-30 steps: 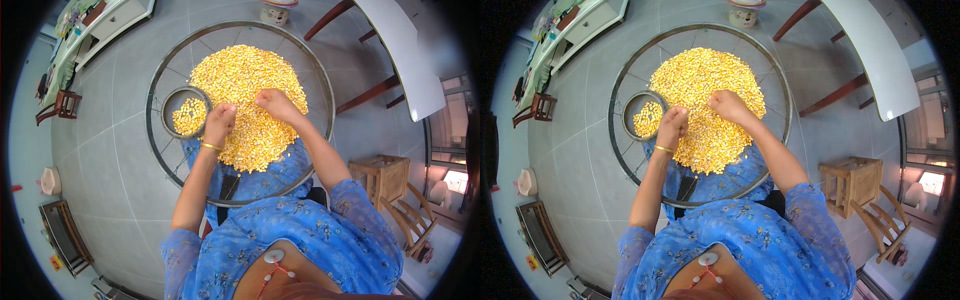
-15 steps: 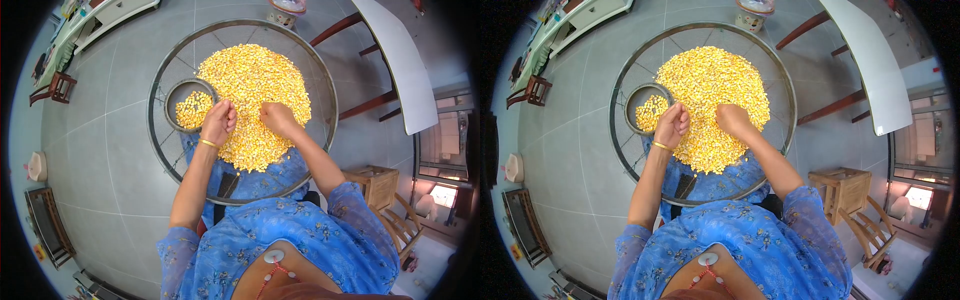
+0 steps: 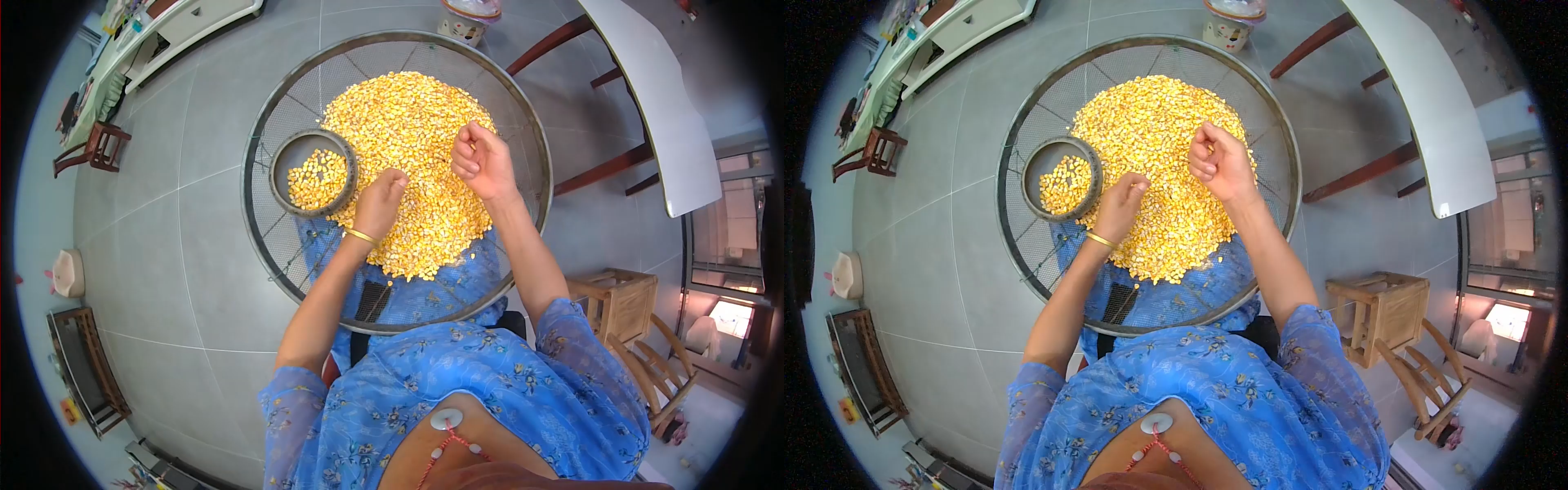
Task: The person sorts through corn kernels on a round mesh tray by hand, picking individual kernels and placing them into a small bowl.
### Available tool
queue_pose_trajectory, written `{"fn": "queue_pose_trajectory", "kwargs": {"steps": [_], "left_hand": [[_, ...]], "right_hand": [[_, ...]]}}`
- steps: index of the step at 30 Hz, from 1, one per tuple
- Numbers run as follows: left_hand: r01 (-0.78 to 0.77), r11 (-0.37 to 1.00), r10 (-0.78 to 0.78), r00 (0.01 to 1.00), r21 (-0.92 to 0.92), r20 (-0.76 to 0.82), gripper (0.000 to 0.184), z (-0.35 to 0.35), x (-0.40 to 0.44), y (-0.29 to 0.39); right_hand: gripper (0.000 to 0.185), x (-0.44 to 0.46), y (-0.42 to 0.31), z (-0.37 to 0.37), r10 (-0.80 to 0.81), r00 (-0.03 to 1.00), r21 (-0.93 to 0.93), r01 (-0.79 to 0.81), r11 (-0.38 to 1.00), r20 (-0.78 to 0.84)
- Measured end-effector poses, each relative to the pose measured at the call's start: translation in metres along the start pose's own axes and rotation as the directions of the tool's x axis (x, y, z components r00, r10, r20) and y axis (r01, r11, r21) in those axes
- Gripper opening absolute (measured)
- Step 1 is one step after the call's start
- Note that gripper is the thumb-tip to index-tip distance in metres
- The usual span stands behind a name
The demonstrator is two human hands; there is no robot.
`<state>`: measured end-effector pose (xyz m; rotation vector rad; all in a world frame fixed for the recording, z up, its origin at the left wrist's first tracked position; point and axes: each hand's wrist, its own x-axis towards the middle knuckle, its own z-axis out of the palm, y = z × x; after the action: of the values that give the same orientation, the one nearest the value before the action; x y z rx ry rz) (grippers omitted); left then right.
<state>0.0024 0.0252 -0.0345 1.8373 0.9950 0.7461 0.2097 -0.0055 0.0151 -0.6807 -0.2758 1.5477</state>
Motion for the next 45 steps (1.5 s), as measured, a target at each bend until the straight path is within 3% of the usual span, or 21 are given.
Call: {"fn": "queue_pose_trajectory", "kwargs": {"steps": [1,3,4,11,18,20,21,22,23,24,25,26,27,28,29,31,32,33,35,39,45], "left_hand": [[-0.002,1.000,0.002,1.000,0.009,0.008,0.022,0.002,0.000,0.005],[-0.132,0.855,0.072,0.988,0.501,0.137,0.016,0.005,-0.001,0.017],[-0.195,0.800,0.105,0.977,0.567,0.188,0.014,0.007,0.000,0.024],[-0.383,0.592,0.138,0.915,0.709,0.380,0.010,0.032,0.019,0.006],[-0.319,0.608,0.050,0.929,0.727,0.366,0.012,0.029,0.017,0.015],[-0.156,0.816,0.028,0.973,0.557,0.231,0.018,0.022,0.012,0.017],[-0.154,0.816,0.027,0.973,0.556,0.230,0.018,0.018,0.010,0.013],[0.011,0.984,-0.040,0.987,0.180,0.154,0.018,0.014,0.008,0.008],[0.155,0.958,-0.132,0.985,-0.240,0.111,0.018,0.009,0.005,0.003],[0.405,0.784,-0.343,0.914,-0.471,0.216,0.017,-0.007,0.004,0.029],[0.404,0.782,-0.344,0.915,-0.475,0.212,0.017,-0.017,0.003,0.028],[0.424,0.616,-0.320,0.905,-0.664,0.281,0.017,-0.027,0.003,0.025],[0.431,0.407,-0.276,0.898,-0.805,0.342,0.017,-0.035,0.003,0.022],[0.413,0.287,-0.270,0.901,-0.864,0.340,0.015,-0.038,0.002,0.017],[0.410,0.280,-0.269,0.902,-0.868,0.339,0.015,-0.039,0.002,0.012],[0.359,0.042,-0.200,0.918,-0.933,0.344,0.016,-0.039,0.002,0.004],[0.350,0.022,-0.139,0.929,-0.936,0.344,0.020,-0.040,0.002,0.001],[0.345,0.013,-0.137,0.930,-0.939,0.340,0.020,-0.041,0.002,0.001],[0.338,-0.021,-0.108,0.935,-0.941,0.339,0.027,-0.042,0.001,0.001],[0.323,0.018,-0.141,0.938,-0.946,0.318,0.034,-0.044,0.000,0.004],[0.316,0.116,-0.228,0.931,-0.942,0.284,0.037,-0.044,-0.001,0.009]], "right_hand": [[0.021,0.002,0.001,-0.001,-0.005,1.000,0.011,0.005,1.000,0.000],[0.031,0.003,0.001,-0.004,0.042,0.999,-0.058,-0.041,0.997,0.011],[0.031,0.003,0.000,-0.004,0.038,0.999,-0.051,-0.037,0.998,0.010],[0.028,-0.002,-0.006,0.004,0.002,0.999,-0.197,-0.011,0.980,-0.048],[0.028,-0.006,-0.008,0.009,-0.017,0.999,-0.250,0.005,0.968,-0.049],[0.028,-0.007,-0.009,0.009,-0.018,0.999,-0.245,0.007,0.970,-0.044],[0.028,-0.007,-0.009,0.009,-0.021,0.999,-0.247,0.008,0.969,-0.047],[0.029,-0.007,-0.009,0.010,-0.023,0.998,-0.250,0.009,0.968,-0.050],[0.029,-0.007,-0.008,0.010,-0.020,0.999,-0.252,0.007,0.968,-0.050],[0.027,-0.007,-0.007,0.010,-0.010,0.999,-0.330,-0.007,0.944,-0.049],[0.026,-0.007,-0.006,0.011,0.001,0.999,-0.407,-0.020,0.913,-0.047],[0.026,-0.006,-0.003,0.013,0.004,0.999,-0.412,-0.023,0.911,-0.046],[0.024,-0.004,0.003,0.014,-0.003,0.997,-0.614,-0.044,0.788,-0.075],[0.022,-0.002,0.010,0.013,-0.018,0.994,-0.781,-0.070,0.621,-0.103],[0.022,0.004,0.024,0.002,-0.016,0.994,-0.785,-0.073,0.615,-0.105],[0.021,0.012,0.051,-0.012,-0.272,0.932,-0.954,0.276,0.115,0.237],[0.019,0.009,0.053,-0.012,-0.192,0.960,-0.979,0.193,-0.069,0.203],[0.019,0.004,0.057,-0.006,-0.186,0.961,-0.978,0.193,-0.077,0.204],[0.019,-0.002,0.066,0.003,-0.067,0.997,-0.889,0.009,-0.458,0.044],[0.017,0.000,0.078,-0.002,-0.049,0.992,-0.831,0.067,-0.552,0.112],[0.013,-0.002,0.077,0.001,-0.024,0.985,-0.815,0.128,-0.565,0.171]]}}
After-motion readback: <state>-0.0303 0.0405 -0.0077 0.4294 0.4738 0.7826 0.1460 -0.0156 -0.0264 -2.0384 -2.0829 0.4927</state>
